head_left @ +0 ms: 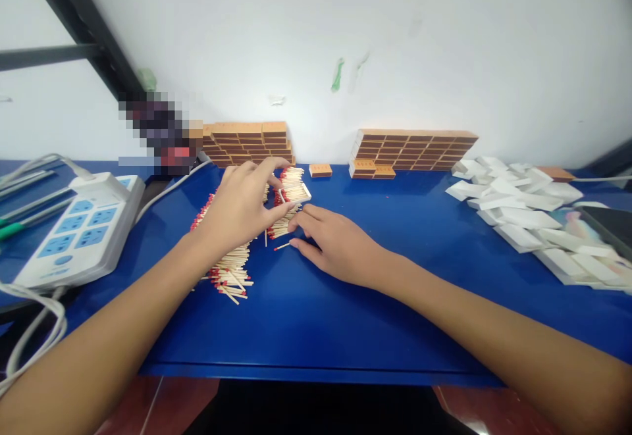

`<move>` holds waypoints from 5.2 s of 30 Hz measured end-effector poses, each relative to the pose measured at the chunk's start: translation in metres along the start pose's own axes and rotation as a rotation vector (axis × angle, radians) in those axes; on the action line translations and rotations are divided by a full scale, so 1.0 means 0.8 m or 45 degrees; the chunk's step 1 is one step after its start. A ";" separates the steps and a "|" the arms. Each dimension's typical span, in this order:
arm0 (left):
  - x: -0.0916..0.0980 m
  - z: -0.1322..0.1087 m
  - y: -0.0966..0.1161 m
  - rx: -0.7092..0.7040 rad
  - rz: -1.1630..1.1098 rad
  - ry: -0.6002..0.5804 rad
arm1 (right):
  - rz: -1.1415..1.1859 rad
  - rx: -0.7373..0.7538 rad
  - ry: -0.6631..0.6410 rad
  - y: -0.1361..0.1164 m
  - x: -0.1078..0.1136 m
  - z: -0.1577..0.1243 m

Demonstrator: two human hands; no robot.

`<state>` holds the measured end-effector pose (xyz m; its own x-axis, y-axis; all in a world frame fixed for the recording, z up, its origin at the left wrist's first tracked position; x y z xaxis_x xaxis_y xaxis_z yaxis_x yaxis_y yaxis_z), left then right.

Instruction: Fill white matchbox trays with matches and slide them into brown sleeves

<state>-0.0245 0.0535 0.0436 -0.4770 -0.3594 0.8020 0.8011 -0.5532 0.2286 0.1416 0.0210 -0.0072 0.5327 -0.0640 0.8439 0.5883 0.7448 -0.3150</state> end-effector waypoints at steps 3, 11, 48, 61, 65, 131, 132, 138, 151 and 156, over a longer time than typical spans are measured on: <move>-0.001 0.000 0.000 -0.002 0.002 -0.004 | -0.002 0.005 0.004 0.000 -0.001 0.001; -0.004 -0.002 -0.004 -0.023 0.002 -0.003 | 0.073 -0.034 0.007 0.003 -0.002 0.001; -0.017 -0.008 0.013 -0.134 -0.290 -0.083 | 0.017 -0.110 0.334 0.042 0.049 -0.006; 0.000 0.000 0.001 -0.015 -0.051 0.041 | 0.127 -0.018 0.091 0.013 -0.010 0.004; -0.002 -0.001 0.001 -0.025 -0.037 0.040 | 0.153 -0.103 -0.001 0.016 -0.003 0.003; -0.011 -0.004 0.001 -0.027 -0.007 -0.030 | 0.201 0.003 0.070 0.015 -0.012 0.004; -0.011 -0.004 0.000 -0.027 -0.007 -0.029 | 0.199 -0.005 0.059 0.015 -0.013 0.005; -0.013 -0.005 -0.002 -0.041 -0.002 -0.020 | 0.127 -0.058 -0.036 0.019 -0.003 0.002; -0.024 -0.010 0.005 -0.124 -0.194 -0.088 | -0.100 -0.170 0.189 0.049 0.027 -0.003; -0.026 -0.011 0.006 -0.140 -0.239 -0.131 | 0.018 -0.124 0.197 0.046 0.026 -0.003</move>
<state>-0.0139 0.0516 0.0229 -0.5702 -0.1669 0.8044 0.6548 -0.6836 0.3223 0.1757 0.0453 -0.0023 0.6242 -0.1611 0.7645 0.6322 0.6792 -0.3730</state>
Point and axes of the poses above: each hand's wrist, its own z-axis towards the middle knuckle, its own x-axis out of the back of the hand, y = z × x, the point moved 4 cm from there along z, towards the middle knuckle, and after that the axes turned 7 degrees about y, right-handed, at the moved point
